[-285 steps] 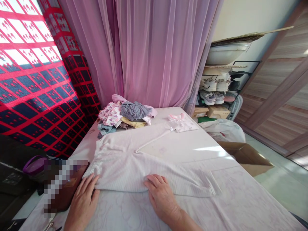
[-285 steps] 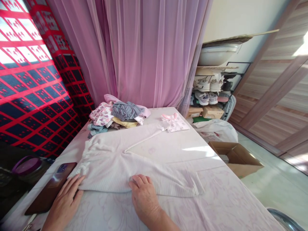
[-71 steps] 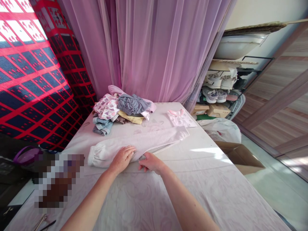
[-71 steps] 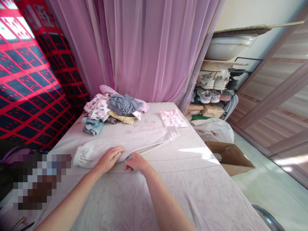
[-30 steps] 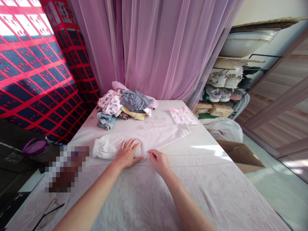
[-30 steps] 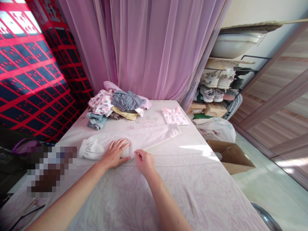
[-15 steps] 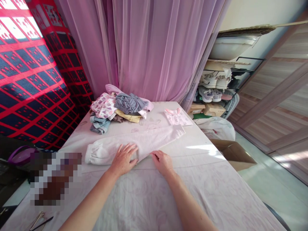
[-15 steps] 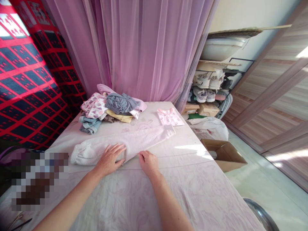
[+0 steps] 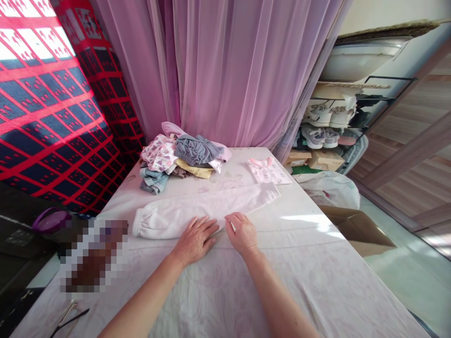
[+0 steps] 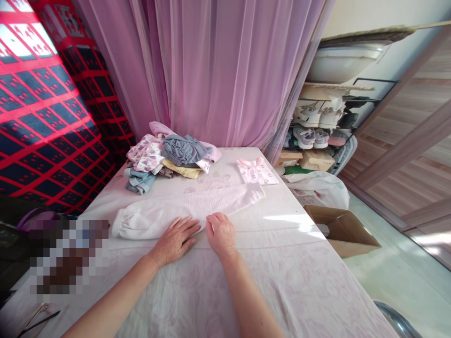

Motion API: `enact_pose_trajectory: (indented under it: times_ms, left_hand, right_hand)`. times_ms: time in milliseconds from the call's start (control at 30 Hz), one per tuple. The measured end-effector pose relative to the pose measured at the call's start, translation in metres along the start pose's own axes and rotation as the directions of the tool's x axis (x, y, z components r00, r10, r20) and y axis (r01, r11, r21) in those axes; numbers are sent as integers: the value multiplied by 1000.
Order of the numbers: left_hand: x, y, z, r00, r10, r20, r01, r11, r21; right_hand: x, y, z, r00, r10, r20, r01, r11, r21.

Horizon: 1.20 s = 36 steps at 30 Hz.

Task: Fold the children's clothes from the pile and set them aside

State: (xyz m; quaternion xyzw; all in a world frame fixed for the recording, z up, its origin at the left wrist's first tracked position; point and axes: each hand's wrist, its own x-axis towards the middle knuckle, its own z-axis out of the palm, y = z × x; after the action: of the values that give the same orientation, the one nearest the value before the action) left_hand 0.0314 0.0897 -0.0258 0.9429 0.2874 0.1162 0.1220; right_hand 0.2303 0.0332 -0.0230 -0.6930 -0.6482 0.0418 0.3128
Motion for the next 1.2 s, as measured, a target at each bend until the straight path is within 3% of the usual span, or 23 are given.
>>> enact_pose_trajectory:
  times_ms: [167, 300, 433, 500, 533, 667, 733, 933, 1100, 1200]
  left_hand:
    - [-4, -14, -6, 996, -38, -79, 38, 999, 2]
    - [-24, -53, -22, 972, -152, -179, 162, 986, 43]
    - [-53, -97, -47, 922, -293, -254, 321, 944, 75]
    - [-64, -114, -62, 863, -403, -304, 441, 895, 65]
    - [-67, -120, -69, 814, -486, -318, 525, 850, 45]
    - [-65, -136, -93, 555, -815, -169, 825, 565, -15]
    - [-59, -139, -100, 515, -851, -103, 856, 518, -3]
    - [-51, -139, -106, 560, -821, -110, 827, 562, 21]
    - [-61, -131, -95, 765, -614, -194, 617, 785, -53]
    - [-68, -130, -89, 797, -571, -196, 563, 820, -104]
  right_hand:
    - [-3, -7, 9, 993, -83, 88, 85, 996, -20]
    - [-6, 0, 12, 994, -99, 50, 100, 995, -7]
    - [-7, 7, 19, 989, -143, -25, 143, 990, 9]
    - [-7, 9, 22, 984, -166, -58, 167, 986, 10]
    - [-8, 10, 23, 982, -175, -69, 176, 984, 9]
    - [-8, 12, 24, 979, -187, -86, 188, 982, 5]
    - [-8, 12, 24, 978, -187, -90, 189, 982, 8]
    - [-8, 13, 25, 976, -190, -102, 194, 981, 29]
    - [-8, 15, 26, 974, -191, -120, 198, 979, 45]
    - [-8, 15, 26, 972, -201, -123, 208, 977, 48]
